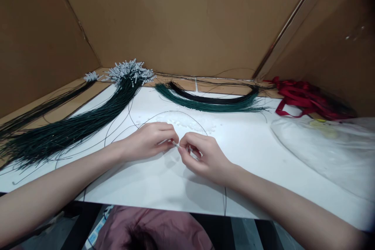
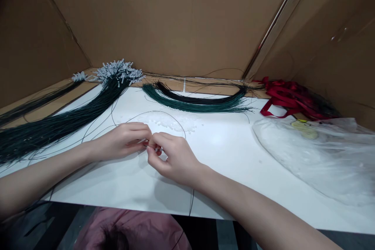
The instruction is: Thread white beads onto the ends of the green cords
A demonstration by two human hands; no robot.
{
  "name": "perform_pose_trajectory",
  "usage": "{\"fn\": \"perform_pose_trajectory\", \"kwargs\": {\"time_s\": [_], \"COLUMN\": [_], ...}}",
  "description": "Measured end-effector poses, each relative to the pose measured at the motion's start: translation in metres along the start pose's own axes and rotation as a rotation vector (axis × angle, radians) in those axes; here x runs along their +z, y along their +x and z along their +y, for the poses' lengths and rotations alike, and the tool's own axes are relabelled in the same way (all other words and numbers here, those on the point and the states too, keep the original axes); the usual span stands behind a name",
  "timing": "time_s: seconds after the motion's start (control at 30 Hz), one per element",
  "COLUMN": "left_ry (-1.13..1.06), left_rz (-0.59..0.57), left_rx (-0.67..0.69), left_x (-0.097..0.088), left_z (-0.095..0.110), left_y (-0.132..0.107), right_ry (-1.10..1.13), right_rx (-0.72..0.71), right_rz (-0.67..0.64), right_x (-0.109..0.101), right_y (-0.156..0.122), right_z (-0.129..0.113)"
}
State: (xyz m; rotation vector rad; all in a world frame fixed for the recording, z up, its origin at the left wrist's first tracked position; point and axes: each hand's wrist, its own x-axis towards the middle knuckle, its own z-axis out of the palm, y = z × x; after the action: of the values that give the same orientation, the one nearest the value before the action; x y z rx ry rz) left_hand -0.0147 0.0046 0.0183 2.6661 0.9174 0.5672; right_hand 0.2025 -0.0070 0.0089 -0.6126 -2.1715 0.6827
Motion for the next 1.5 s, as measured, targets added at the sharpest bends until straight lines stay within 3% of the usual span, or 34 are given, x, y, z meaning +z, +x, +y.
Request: {"fn": "perform_pose_trajectory", "kwargs": {"time_s": [0.93,1.2,1.5], "left_ry": [0.018,0.013,0.021], "left_rz": [-0.032,-0.014,0.004], "left_rx": [0.011,-0.005,-0.034], "left_x": [0.0029,0.0051,0.0008], "left_z": [-0.0015,-0.0039,-0.0050], "left_y": [0.0003,-0.0017,-0.0040], "right_ry": [0.019,0.096,0.116], "right_rx": [0.014,0.119,0.091], "right_rz": [0.037,0.254,0.311], "right_x": [-0.0025,-0.0070,-0.0096], "right_y": [0.0015,0.0059,0.0039], "right_z": [0.0025,-0.0024,-0.0058]}}
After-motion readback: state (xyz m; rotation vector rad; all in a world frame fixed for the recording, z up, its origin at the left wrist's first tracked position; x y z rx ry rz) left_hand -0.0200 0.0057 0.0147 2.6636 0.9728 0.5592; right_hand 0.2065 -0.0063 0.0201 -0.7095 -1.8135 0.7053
